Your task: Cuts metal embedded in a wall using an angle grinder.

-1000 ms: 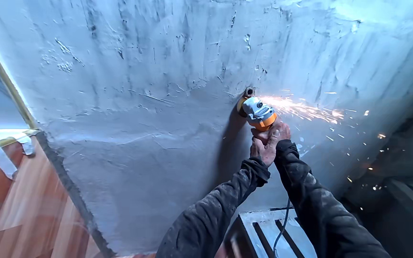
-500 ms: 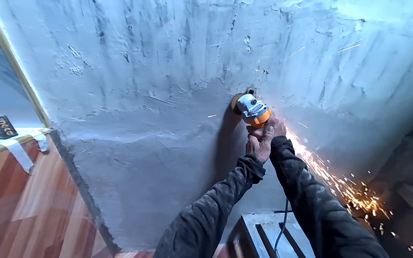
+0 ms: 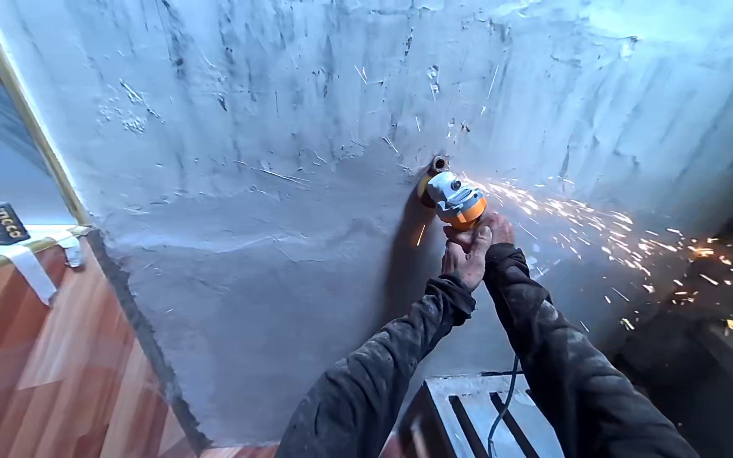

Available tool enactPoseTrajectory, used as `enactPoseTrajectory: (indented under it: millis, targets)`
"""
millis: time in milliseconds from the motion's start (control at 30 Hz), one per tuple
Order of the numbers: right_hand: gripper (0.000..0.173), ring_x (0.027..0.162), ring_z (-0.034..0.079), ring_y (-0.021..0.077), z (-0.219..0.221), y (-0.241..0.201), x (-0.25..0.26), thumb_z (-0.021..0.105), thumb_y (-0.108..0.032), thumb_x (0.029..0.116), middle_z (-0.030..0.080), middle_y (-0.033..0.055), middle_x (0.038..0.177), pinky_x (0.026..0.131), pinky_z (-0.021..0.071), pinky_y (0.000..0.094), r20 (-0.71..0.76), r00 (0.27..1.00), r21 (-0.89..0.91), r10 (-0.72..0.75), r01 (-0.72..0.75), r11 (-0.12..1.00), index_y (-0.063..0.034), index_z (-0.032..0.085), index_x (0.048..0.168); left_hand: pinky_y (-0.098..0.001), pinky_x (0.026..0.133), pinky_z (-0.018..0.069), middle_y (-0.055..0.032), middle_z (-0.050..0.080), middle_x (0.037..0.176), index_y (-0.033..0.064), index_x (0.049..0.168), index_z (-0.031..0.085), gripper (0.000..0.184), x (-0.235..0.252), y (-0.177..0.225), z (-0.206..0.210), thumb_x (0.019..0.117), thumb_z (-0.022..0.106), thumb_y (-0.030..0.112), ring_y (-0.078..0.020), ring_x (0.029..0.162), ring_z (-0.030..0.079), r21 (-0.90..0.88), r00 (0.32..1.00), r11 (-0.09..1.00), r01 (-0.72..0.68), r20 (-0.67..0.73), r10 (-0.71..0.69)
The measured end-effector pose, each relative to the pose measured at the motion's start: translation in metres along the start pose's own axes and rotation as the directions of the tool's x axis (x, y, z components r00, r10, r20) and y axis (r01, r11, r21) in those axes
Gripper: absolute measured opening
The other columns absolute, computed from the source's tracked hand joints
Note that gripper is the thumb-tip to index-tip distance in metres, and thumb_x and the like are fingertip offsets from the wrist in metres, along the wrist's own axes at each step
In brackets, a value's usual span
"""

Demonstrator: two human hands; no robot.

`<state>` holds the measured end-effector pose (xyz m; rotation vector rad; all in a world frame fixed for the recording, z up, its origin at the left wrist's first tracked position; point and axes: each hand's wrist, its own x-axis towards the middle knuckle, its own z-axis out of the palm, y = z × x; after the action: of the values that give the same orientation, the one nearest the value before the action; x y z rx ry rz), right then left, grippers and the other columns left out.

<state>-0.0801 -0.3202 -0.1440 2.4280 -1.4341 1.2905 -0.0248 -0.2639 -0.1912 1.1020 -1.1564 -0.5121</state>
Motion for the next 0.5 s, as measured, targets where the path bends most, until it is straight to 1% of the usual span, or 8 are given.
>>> enactPoseTrajectory:
  millis: [100,200,233,333,367,433,500]
  targets:
    - [0.074,0.107,0.069,0.0427,-0.005,0.0,0.001,0.079,-0.049,0.0784,0.072,0.0237,0.11,0.088,0.0518,0.0638,0.024,0.999,-0.047,0.038,-0.037,0.998,-0.002,0.06,0.132,-0.0489,0.104,0.0503,-0.0246,0.067,0.12,-0.0053,0.133,0.057,0.055,0.001,0.001,0.004,0.1052,0.054,0.042,-0.0308,0.116,0.065,-0.007,1.0,1.0,0.022,-0.002,-0.022]
    - [0.077,0.116,0.065,0.0423,-0.004,0.0,0.001,0.078,-0.049,0.0799,0.069,0.0248,0.12,0.096,0.0486,0.0632,0.025,1.0,-0.047,0.014,-0.013,0.999,-0.0008,0.058,0.136,-0.0489,0.105,0.0495,-0.0247,0.067,0.122,-0.0049,0.136,0.055,0.058,0.0,0.002,0.005,0.1054,0.052,0.044,-0.0307,0.118,0.064,0.003,1.0,1.0,0.019,-0.014,-0.019]
    - [0.077,0.113,0.067,0.0425,-0.004,-0.001,0.001,0.079,-0.049,0.0789,0.07,0.025,0.119,0.093,0.05,0.064,0.023,1.0,-0.044,0.005,-0.004,0.999,-0.0005,0.058,0.135,-0.0485,0.104,0.05,-0.0241,0.067,0.122,-0.0042,0.136,0.055,0.058,0.0,0.001,0.005,0.1053,0.052,0.045,-0.0302,0.118,0.064,0.001,1.0,1.0,0.013,-0.019,-0.013]
    - [0.082,0.116,0.065,0.0423,-0.003,-0.006,0.002,0.079,-0.049,0.079,0.068,0.0257,0.122,0.095,0.0487,0.0644,0.039,0.999,-0.037,0.015,-0.014,0.999,-0.0002,0.055,0.14,-0.0475,0.1,0.0513,-0.0235,0.068,0.119,-0.0045,0.134,0.057,0.056,-0.001,0.003,0.002,0.1053,0.052,0.044,-0.0293,0.113,0.065,-0.003,0.999,1.0,0.008,-0.041,-0.008]
    - [0.083,0.116,0.065,0.0423,-0.004,-0.008,0.002,0.08,-0.05,0.0786,0.068,0.0257,0.122,0.095,0.0488,0.0642,0.041,0.999,-0.039,0.01,-0.009,0.999,0.0003,0.055,0.139,-0.0477,0.1,0.0519,-0.0237,0.068,0.118,-0.0046,0.133,0.057,0.056,-0.001,0.004,0.001,0.1054,0.052,0.044,-0.0296,0.113,0.066,0.0,0.999,1.0,0.014,-0.049,-0.014]
    - [0.08,0.11,0.068,0.0421,-0.012,-0.011,0.004,0.08,-0.05,0.0778,0.07,0.0246,0.116,0.09,0.0514,0.0648,0.059,0.998,-0.037,-0.011,0.014,0.999,-0.0003,0.056,0.136,-0.0482,0.1,0.052,-0.0236,0.067,0.12,-0.0032,0.135,0.057,0.057,0.0,0.004,0.001,0.1053,0.053,0.045,-0.0295,0.114,0.065,-0.005,0.998,1.0,0.018,-0.066,-0.018]
    - [0.077,0.106,0.07,0.0399,-0.013,-0.014,0.004,0.079,-0.051,0.0766,0.072,0.0213,0.111,0.086,0.0535,0.0634,0.065,0.998,-0.029,-0.019,0.021,0.999,-0.0039,0.057,0.133,-0.05,0.098,0.053,-0.0229,0.068,0.12,-0.001,0.135,0.058,0.058,0.002,0.001,0.0,0.1047,0.051,0.048,-0.0298,0.113,0.066,-0.01,0.997,1.0,0.012,-0.078,-0.013]
